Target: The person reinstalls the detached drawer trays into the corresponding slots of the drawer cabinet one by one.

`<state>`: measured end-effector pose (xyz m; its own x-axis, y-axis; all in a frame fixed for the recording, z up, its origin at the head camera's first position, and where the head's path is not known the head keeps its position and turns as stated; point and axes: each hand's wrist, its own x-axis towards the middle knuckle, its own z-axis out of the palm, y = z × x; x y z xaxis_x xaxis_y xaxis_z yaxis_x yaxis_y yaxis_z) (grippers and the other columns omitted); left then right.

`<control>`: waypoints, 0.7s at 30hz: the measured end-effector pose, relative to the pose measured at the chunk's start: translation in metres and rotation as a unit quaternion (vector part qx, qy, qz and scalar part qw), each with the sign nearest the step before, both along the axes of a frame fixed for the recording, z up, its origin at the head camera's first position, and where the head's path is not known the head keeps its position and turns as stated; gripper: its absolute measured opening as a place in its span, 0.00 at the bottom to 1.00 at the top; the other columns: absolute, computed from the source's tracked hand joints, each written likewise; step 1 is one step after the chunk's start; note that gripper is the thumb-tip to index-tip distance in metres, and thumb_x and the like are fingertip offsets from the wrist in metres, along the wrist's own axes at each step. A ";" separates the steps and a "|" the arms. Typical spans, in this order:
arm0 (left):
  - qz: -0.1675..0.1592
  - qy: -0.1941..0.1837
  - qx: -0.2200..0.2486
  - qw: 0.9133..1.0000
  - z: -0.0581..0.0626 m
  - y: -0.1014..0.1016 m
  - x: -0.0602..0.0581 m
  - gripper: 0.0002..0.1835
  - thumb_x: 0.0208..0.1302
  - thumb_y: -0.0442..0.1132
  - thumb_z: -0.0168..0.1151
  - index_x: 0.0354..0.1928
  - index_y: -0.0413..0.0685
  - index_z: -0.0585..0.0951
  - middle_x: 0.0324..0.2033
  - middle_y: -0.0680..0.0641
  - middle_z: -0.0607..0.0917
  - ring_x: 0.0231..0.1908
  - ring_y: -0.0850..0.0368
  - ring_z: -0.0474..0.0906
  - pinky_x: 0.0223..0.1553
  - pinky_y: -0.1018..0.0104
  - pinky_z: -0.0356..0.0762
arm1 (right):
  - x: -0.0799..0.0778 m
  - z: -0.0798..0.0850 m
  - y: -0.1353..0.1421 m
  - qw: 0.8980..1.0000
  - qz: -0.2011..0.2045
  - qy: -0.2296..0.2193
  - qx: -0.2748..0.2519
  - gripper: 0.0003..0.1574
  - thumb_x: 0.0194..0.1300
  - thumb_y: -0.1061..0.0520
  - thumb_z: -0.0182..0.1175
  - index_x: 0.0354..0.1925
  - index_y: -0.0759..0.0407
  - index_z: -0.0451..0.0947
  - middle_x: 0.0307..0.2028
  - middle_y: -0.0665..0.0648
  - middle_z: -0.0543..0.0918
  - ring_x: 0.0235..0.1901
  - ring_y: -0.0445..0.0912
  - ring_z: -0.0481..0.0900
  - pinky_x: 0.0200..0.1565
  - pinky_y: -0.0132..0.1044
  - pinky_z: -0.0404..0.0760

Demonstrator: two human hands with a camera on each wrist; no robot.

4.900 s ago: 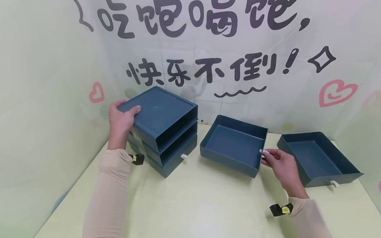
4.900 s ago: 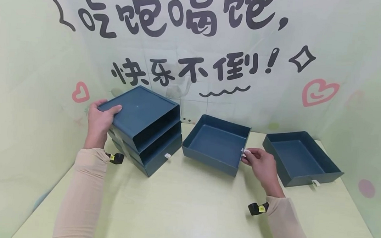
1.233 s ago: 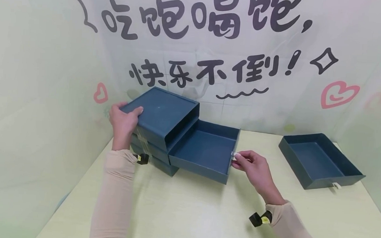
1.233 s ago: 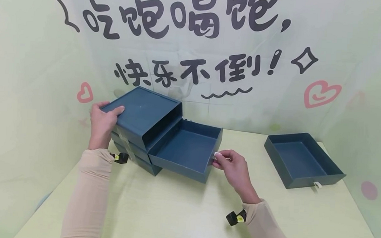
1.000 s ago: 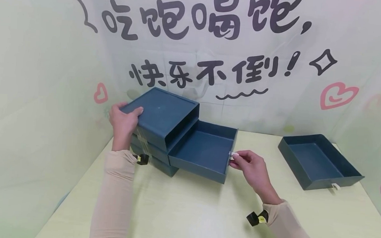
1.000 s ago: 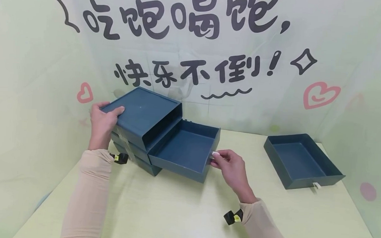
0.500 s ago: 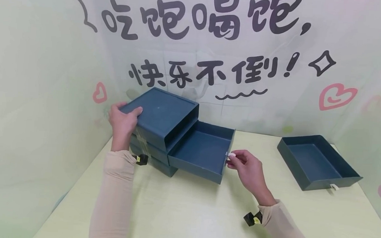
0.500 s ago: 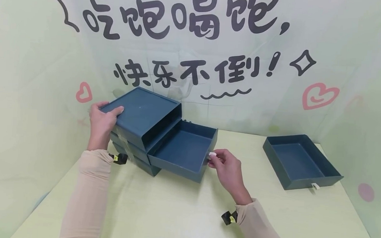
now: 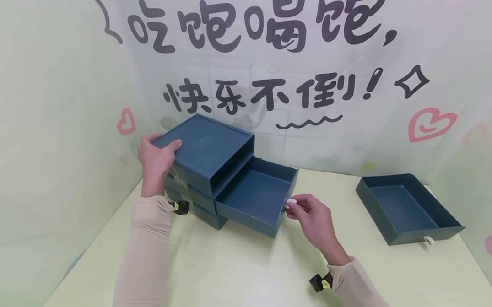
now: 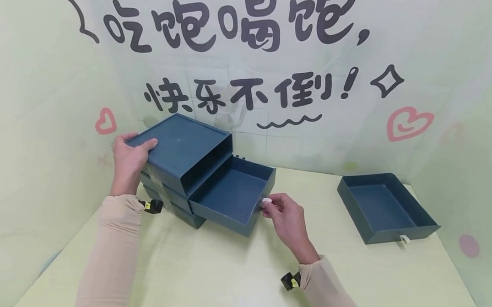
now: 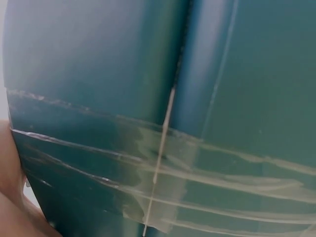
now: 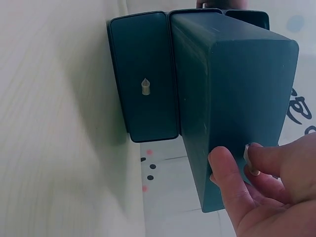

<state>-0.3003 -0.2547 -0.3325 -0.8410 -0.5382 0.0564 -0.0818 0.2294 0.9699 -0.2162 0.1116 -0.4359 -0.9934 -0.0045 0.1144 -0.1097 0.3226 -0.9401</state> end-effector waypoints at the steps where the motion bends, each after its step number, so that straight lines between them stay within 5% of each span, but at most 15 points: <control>1: 0.002 0.001 -0.001 1.000 0.000 -0.001 0.000 0.38 0.63 0.47 0.70 0.72 0.49 0.64 0.73 0.42 0.64 0.73 0.48 0.59 0.75 0.57 0.59 | 0.000 0.000 -0.001 1.000 0.001 0.000 0.002 0.14 0.70 0.59 0.64 0.51 0.65 0.80 0.45 0.66 0.89 0.39 0.50 0.90 0.44 0.36 0.88; 21: 0.003 -0.005 -0.009 1.000 0.001 -0.001 0.002 0.38 0.63 0.48 0.70 0.72 0.49 0.65 0.73 0.42 0.63 0.73 0.47 0.59 0.75 0.56 0.59 | -0.007 -0.003 -0.026 0.999 0.034 -0.001 -0.015 0.14 0.70 0.59 0.65 0.51 0.64 0.82 0.44 0.65 0.89 0.42 0.55 0.89 0.43 0.33 0.88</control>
